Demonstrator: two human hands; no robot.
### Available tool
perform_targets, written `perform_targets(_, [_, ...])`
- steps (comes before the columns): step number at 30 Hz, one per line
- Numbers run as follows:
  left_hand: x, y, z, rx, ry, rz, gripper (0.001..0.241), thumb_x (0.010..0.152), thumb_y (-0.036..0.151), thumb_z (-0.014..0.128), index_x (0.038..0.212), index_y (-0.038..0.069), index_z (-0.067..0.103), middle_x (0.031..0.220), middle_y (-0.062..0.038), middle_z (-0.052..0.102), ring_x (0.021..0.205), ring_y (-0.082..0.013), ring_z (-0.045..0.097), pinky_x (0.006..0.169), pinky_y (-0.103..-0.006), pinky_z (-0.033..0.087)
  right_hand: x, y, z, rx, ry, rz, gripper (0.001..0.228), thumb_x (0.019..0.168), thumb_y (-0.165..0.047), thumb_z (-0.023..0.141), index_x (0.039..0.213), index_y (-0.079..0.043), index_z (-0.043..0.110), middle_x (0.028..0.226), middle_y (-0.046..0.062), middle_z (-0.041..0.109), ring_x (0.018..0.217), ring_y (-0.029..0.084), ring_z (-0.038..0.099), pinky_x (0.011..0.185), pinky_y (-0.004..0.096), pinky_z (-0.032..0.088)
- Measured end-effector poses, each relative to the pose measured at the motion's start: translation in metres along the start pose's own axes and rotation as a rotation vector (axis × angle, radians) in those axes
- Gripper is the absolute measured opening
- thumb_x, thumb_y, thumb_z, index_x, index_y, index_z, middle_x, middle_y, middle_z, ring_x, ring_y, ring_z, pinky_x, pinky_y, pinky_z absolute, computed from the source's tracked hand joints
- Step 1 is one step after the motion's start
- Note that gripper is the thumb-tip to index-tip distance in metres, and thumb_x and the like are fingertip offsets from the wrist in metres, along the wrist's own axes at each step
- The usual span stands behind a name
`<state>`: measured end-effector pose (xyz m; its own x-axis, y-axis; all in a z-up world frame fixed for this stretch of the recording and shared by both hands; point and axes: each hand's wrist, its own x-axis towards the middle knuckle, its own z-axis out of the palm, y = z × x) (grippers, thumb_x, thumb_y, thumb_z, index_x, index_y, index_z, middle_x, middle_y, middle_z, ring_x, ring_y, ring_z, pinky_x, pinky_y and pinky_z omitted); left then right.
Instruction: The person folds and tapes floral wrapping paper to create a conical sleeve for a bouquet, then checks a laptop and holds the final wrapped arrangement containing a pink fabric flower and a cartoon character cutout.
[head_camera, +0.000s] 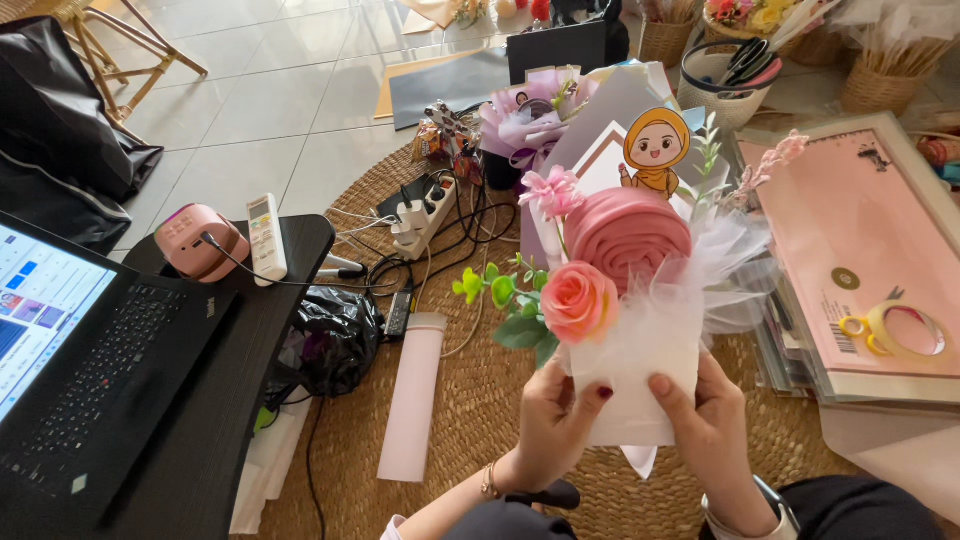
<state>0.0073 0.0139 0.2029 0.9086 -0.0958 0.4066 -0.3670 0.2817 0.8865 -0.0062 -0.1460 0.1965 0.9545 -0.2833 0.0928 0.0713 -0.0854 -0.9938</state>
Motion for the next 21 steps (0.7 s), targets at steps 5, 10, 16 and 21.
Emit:
perform_targets(5, [-0.004, -0.002, -0.003, 0.383, 0.087, 0.119, 0.030, 0.086, 0.035, 0.068, 0.093, 0.006, 0.063, 0.064, 0.000, 0.047, 0.057, -0.0134, 0.042, 0.054, -0.0298, 0.036, 0.008, 0.032, -0.010, 0.056, -0.018, -0.099, 0.052, 0.077, -0.033, 0.065, 0.114, 0.003, 0.062, 0.093, 0.010, 0.068, 0.082, 0.014, 0.057, 0.065, 0.026, 0.046])
perform_targets(10, [-0.003, 0.008, -0.002, 0.564, 0.058, 0.280, 0.042, 0.087, 0.046, 0.063, 0.084, 0.005, 0.057, 0.075, -0.010, 0.060, 0.068, -0.0257, 0.055, 0.061, -0.0380, 0.043, 0.011, 0.044, -0.014, 0.175, 0.020, -0.058, 0.025, 0.077, -0.014, 0.066, 0.096, 0.002, 0.061, 0.086, 0.008, 0.064, 0.078, 0.015, 0.056, 0.067, 0.028, 0.047])
perform_targets(16, [0.004, 0.025, 0.002, 0.391, -0.005, 0.404, 0.056, 0.096, 0.046, 0.052, 0.112, -0.008, 0.057, 0.109, -0.021, 0.064, 0.105, -0.0341, 0.063, 0.094, -0.0428, 0.052, 0.008, 0.021, -0.013, 0.168, -0.005, -0.059, 0.034, 0.083, -0.010, 0.053, 0.113, 0.005, 0.058, 0.098, 0.011, 0.063, 0.083, 0.016, 0.056, 0.070, 0.029, 0.046])
perform_targets(21, [-0.003, -0.019, -0.012, -0.210, 0.178, -0.014, 0.023, 0.088, 0.002, 0.064, 0.110, -0.002, 0.057, 0.096, -0.011, 0.064, 0.082, -0.0154, 0.062, 0.070, -0.0231, 0.055, 0.004, 0.021, -0.007, 0.189, -0.063, -0.126, 0.043, 0.086, -0.019, 0.055, 0.122, 0.005, 0.056, 0.106, 0.013, 0.065, 0.092, 0.018, 0.060, 0.079, 0.031, 0.050])
